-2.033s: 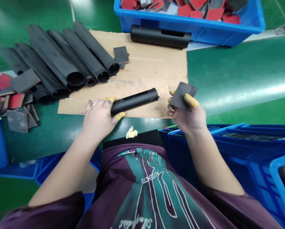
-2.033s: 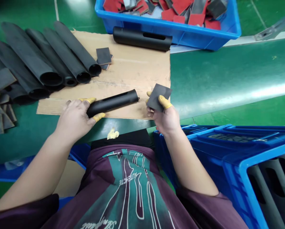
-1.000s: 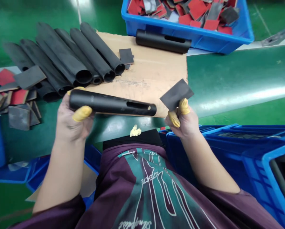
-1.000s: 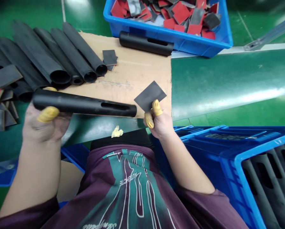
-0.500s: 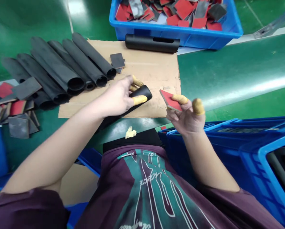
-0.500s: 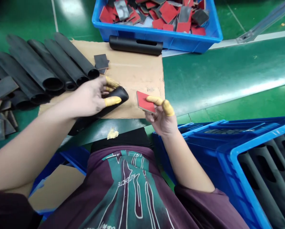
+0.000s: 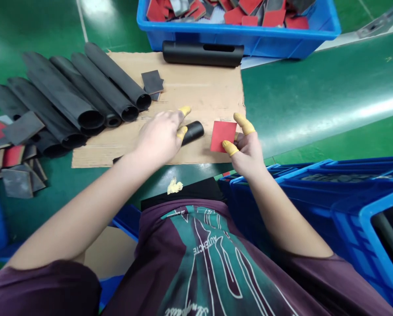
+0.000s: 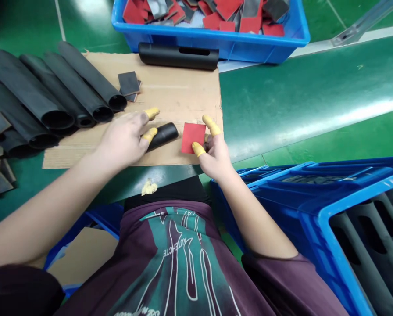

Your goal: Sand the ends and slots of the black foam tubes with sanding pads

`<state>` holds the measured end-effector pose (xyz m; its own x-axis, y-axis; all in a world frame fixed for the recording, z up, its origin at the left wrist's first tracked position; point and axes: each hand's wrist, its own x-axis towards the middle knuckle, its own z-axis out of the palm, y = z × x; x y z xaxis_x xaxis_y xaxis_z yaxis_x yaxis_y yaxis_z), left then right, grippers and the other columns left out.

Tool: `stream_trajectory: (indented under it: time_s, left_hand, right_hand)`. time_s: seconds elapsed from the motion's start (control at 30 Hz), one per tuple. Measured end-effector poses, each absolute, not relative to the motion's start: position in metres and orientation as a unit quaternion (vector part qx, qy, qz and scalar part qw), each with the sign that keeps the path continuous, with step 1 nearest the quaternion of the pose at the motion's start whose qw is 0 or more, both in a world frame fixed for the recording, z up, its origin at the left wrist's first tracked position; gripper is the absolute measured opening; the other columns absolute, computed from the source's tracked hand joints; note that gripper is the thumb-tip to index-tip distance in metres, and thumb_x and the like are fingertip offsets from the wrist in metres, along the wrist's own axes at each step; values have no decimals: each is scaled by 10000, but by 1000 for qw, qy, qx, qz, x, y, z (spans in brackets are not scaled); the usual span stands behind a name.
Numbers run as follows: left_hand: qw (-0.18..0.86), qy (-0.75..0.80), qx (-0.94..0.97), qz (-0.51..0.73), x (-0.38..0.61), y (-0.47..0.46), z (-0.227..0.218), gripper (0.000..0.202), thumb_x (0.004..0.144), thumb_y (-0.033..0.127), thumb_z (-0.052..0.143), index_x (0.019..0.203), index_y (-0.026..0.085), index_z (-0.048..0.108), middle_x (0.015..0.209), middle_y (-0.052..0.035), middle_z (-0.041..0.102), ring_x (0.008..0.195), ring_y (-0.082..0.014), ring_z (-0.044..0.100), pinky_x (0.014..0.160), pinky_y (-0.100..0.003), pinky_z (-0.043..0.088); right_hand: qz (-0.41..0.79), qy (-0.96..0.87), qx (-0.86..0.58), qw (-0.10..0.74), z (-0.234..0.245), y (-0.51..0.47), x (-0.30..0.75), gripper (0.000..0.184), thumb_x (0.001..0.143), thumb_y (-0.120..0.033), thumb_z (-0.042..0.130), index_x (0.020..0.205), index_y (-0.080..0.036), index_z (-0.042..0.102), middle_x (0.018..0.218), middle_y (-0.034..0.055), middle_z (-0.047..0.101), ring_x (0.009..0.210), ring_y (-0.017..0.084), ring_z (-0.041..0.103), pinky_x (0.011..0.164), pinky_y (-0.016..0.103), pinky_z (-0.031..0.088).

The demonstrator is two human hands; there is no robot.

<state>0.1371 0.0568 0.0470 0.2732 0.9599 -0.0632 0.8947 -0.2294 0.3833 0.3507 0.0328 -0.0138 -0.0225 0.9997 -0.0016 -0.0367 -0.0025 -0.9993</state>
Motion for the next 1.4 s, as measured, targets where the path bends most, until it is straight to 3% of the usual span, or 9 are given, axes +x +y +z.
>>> stream_trajectory:
  time_s: [0.1,0.2,0.37,0.57,0.8,0.97,1.4]
  left_hand:
    - [110,620,776,35,140,32,43,460,947,322,525,1324,74,614,1266,-218,671,1267,-371,574,1113,-508,422]
    - [101,636,765,-7,143,24,34,505,934,334,559,1354,54,577,1252,-231,654,1234,-372,573,1073,-493,450]
    - [91,644,760,-23,140,33,24,455,956,348,541,1325,88,593,1189,-193,658,1180,-337,582,998,-428,478]
    - [62,625,778,-1,136,32,18,383,952,320,529,1274,145,640,1127,-158,686,1130,-306,589,940,-395,490]
    - [71,609,790,23,134,29,12,528,945,246,502,1462,136,508,1161,-181,674,1147,-324,581,915,-427,505]
    - [99,609,786,38,132,30,12,430,939,248,528,1354,165,605,1154,-163,666,1146,-315,574,924,-424,506]
    - [131,605,784,47,131,31,15,361,945,217,542,1289,154,634,1154,-156,668,1158,-308,558,915,-416,489]
  right_hand:
    - [479,-581,-462,469,-26,40,348,700,840,-457,682,1450,-309,371,872,12,716,688,205,660,654,383,567]
    - [424,-655,-450,434,-36,50,341,693,894,-501,585,1492,-262,331,920,43,715,704,221,665,694,427,589]
    - [325,-690,-548,344,-38,70,320,652,901,-490,586,1444,-178,404,982,93,713,838,272,708,819,486,602]
    - [255,-691,-606,300,-31,78,309,634,898,-522,599,1400,-160,460,1309,177,655,1153,334,673,1004,527,553]
    - [207,-741,-577,274,-20,78,305,571,919,-476,582,1409,-197,494,1234,144,699,1107,340,697,963,524,584]
    - [184,-751,-585,244,-15,84,298,622,907,-463,598,1453,-192,476,1310,174,658,1223,402,638,1007,569,550]
    - [157,-756,-600,211,-7,78,289,529,935,-389,524,1417,-172,519,1338,202,661,1185,348,666,1015,518,550]
